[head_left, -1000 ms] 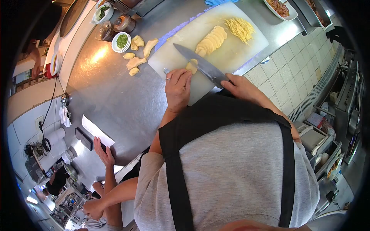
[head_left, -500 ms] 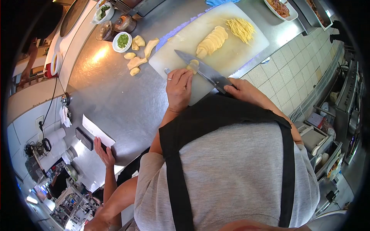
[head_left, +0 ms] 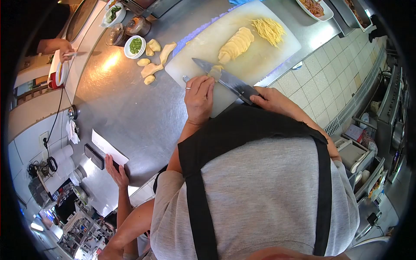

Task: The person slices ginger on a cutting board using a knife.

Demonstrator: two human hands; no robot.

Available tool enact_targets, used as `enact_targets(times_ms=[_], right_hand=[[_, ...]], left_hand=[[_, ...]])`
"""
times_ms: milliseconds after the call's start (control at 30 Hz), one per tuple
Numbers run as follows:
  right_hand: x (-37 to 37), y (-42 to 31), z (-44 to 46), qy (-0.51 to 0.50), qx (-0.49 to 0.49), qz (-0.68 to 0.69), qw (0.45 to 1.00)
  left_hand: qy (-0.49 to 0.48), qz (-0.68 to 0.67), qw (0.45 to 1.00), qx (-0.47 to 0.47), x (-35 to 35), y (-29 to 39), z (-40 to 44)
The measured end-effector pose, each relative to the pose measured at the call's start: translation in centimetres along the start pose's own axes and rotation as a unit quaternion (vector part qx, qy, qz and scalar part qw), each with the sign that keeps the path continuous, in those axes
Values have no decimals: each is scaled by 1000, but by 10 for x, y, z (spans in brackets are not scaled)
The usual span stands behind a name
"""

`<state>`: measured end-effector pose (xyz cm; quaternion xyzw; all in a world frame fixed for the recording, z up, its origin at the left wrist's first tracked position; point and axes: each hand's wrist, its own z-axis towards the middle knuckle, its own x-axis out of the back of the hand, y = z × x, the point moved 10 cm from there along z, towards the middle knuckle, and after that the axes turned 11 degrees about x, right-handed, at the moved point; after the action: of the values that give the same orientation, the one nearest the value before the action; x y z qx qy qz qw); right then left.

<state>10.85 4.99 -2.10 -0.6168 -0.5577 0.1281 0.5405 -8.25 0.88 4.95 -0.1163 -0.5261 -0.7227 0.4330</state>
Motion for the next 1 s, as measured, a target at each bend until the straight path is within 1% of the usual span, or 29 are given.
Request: enact_targets(times_ms=[33,133,233,333,433,533,667,733,800,833,867,933,1000], right_hand=[[1,0,0,3,6,-10,1000],[2,-1,-10,-4,24,27,999],[5,-2,-22,-34,3,17,999],[-3,10,-31,-59,8,36,998],[2,11,-36,-72,-4,-5,997],[6,8,-36,-73,-15,-5,997],[16,-2,-35,-38,20,-51,998],[22,-16,-36,-12,47,-61,997],[20,-14,-36,-27,29,-50,998],[19,-12,-38,-31,13,-45,998],[20,-13,-39,-20,10,-38,999],[19,-9,-37,-13,40,-62,997],[20,-8,-42,-11,56,-94,994]], left_hand=[[3,1,1000,0,0,0,0],[17,-5,1000,-4,1,-1,-1],[21,-6,1000,-8,2,-1,-1],[29,8,1000,7,7,-5,2],[8,-6,1000,20,9,-9,5],[-7,-51,994,98,12,-24,10],[-41,-17,995,88,5,-33,22],[-52,0,994,97,2,-32,30],[-91,9,988,127,-5,-36,35],[-115,7,983,141,-8,-39,37],[-118,0,982,144,-7,-42,40],[-134,-22,979,149,-12,-46,40],[-136,-39,982,124,-13,-47,45]])
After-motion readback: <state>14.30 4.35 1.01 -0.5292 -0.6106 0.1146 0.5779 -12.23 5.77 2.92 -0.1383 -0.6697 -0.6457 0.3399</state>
